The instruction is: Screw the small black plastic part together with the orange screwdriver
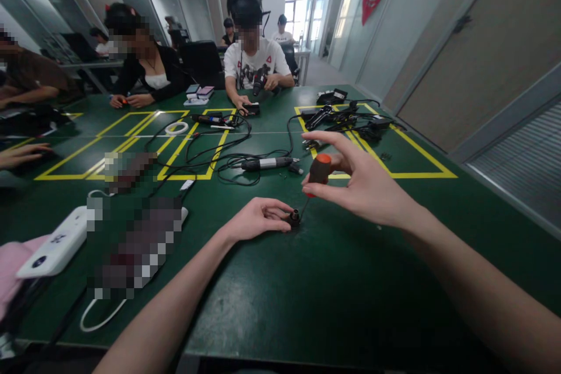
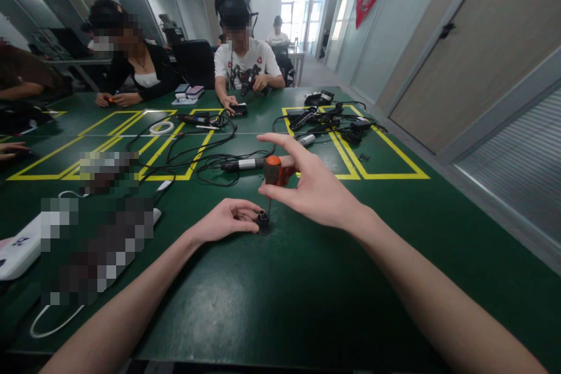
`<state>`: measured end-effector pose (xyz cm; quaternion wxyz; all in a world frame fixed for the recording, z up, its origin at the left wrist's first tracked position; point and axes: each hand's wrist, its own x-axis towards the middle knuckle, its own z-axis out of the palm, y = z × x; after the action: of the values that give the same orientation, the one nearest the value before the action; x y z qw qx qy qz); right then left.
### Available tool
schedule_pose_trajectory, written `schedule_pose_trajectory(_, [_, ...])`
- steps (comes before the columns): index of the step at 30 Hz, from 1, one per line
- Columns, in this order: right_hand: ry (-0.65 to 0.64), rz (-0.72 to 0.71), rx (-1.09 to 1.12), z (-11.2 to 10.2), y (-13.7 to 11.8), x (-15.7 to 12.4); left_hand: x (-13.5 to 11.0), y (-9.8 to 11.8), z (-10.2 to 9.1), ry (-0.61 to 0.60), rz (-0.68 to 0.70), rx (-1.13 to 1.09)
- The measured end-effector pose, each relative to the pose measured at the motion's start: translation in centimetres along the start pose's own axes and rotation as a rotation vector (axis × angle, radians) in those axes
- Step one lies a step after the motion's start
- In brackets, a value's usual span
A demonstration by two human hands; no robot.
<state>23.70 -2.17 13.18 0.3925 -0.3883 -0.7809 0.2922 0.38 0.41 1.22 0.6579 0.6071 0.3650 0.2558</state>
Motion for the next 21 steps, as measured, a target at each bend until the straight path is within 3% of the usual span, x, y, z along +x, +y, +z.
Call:
schedule_pose_trajectory(6, [-0.061, -0.14, -0.064, 0.1, -0.2, -0.1, 0.2, -0.1, -0.3, -0.03, 0.014, -0.01])
schedule_pose_trajectory(10, [0.039, -0.213, -0.147, 0.0, -0.1, 0.2, 0.0, 0.2, -0.2, -0.019, 0.013, 0.001])
schedule_pose_trajectory(15, [0.164, -0.26, -0.214, -0.3, -0.4, 0.2, -0.6, 0.2, 0.9, 0.106, 0.086, 0.187])
schedule_pose_trajectory(21, [0.116, -0.206, 0.011, 0.1, -0.3, 0.0, -0.9, 0.0, 2.1, 0.226, 0.221, 0.409])
